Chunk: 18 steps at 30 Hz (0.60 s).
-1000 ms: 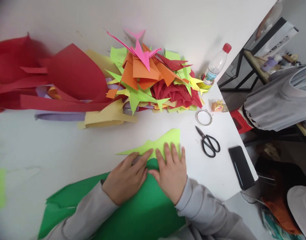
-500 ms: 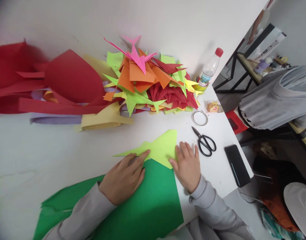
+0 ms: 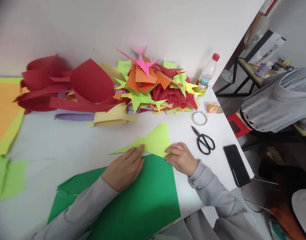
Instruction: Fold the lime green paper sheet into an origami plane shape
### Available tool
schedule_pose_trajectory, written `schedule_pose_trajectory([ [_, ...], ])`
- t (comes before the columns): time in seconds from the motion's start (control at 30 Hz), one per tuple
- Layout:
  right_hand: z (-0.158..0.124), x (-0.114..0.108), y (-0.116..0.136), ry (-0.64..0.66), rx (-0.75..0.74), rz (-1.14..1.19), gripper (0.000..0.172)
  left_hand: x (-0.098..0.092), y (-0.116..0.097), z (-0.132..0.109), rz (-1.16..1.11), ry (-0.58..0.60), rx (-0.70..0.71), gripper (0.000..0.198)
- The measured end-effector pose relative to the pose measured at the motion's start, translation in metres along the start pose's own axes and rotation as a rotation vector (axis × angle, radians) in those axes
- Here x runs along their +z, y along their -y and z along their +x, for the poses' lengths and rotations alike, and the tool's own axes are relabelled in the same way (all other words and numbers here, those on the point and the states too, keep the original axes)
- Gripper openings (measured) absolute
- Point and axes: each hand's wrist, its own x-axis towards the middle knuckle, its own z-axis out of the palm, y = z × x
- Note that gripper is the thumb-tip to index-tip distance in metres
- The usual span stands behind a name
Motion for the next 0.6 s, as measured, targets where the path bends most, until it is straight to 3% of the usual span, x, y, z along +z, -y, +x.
schedule_pose_trajectory([
  [0.23, 0.005, -0.002, -0.019, 0.002, -0.026, 0.090, 0.024, 0.003, -0.026, 0.010, -0.031, 0.070, -0.211, 0.035],
  [0.4, 0.007, -0.003, -0.027, 0.076, -0.016, 0.078, 0.025, 0.012, -0.024, 0.019, -0.084, -0.024, -0.238, 0.028],
  [0.5, 0.007, -0.003, -0.025, 0.108, -0.003, 0.051, 0.025, 0.019, -0.022, 0.021, -0.217, -0.105, -0.209, 0.023],
  [0.6, 0.008, -0.005, -0.021, 0.094, 0.016, 0.067, 0.024, 0.021, -0.025, 0.022, -0.355, -0.142, -0.270, 0.019],
])
